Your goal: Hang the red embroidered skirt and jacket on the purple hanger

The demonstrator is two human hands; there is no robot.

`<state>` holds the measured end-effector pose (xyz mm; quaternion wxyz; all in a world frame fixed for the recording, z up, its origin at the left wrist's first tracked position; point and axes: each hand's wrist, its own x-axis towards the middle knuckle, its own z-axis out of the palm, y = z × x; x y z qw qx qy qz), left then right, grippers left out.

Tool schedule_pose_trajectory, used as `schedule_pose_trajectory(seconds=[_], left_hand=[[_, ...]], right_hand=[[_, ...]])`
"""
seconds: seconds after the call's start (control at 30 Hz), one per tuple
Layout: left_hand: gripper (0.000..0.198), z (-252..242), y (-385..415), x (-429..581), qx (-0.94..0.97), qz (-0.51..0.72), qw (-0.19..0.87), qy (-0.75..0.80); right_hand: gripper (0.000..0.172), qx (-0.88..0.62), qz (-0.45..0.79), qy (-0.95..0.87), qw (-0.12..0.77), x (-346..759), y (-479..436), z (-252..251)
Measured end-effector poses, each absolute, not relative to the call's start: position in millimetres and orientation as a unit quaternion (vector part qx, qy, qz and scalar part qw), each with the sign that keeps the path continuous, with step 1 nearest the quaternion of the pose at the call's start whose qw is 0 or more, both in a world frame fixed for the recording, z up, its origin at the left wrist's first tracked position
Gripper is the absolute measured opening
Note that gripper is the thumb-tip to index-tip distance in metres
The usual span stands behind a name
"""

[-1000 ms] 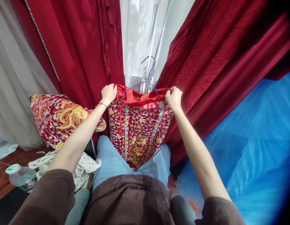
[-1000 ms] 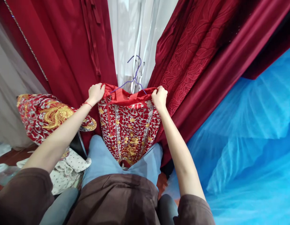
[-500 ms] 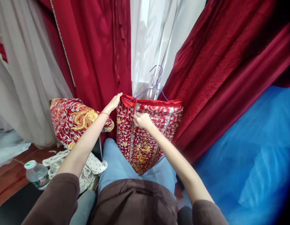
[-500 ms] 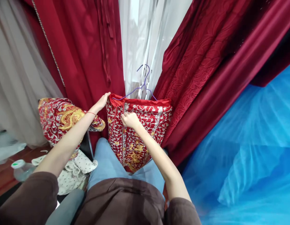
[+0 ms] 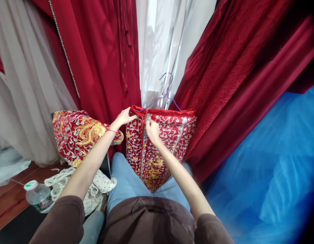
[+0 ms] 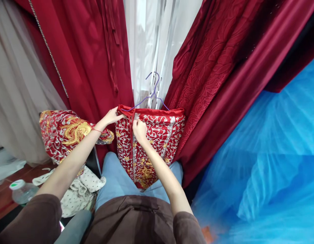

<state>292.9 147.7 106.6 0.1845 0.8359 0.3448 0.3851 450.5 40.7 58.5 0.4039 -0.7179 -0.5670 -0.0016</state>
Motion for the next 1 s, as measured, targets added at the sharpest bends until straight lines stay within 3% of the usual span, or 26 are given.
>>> schedule_pose_trajectory(seconds=[0.17, 0.33, 0.53, 0.7, 0.87, 1.0], left_hand=[[0.043, 115.3, 131.5, 293.6, 0.824, 0.373, 0.145, 0.401], [0.054, 111.2, 94.6, 308.2, 0.761, 0.375, 0.023, 0.529], [0.044, 81.2, 72.8, 317.2, 0.730, 0.459, -0.009, 0.506], [0.055, 55.7, 69.1, 321.7, 0.669, 0.507, -0.046, 0.541], [0.026, 26.9, 70.3, 328.6, 0.779, 0.418, -0.016, 0.466], [0.028, 23.4, 77.1, 341.5, 0.811, 0.374, -0.019, 0.450]], right_hand=[[0.034, -0.759, -0.104, -0.567, 0.302, 442.6, 35.5, 68.9], [0.033, -0.777, -0.124, -0.569, 0.240, 433.7, 32.1, 76.1], [0.030, -0.780, -0.125, -0.567, 0.231, 433.4, 29.0, 75.2], [0.030, -0.776, -0.111, -0.572, 0.242, 432.7, 23.7, 81.4], [0.032, -0.739, -0.148, -0.637, 0.162, 432.2, 23.8, 92.1], [0.031, -0.634, -0.214, -0.740, 0.070, 446.4, 24.6, 97.0]])
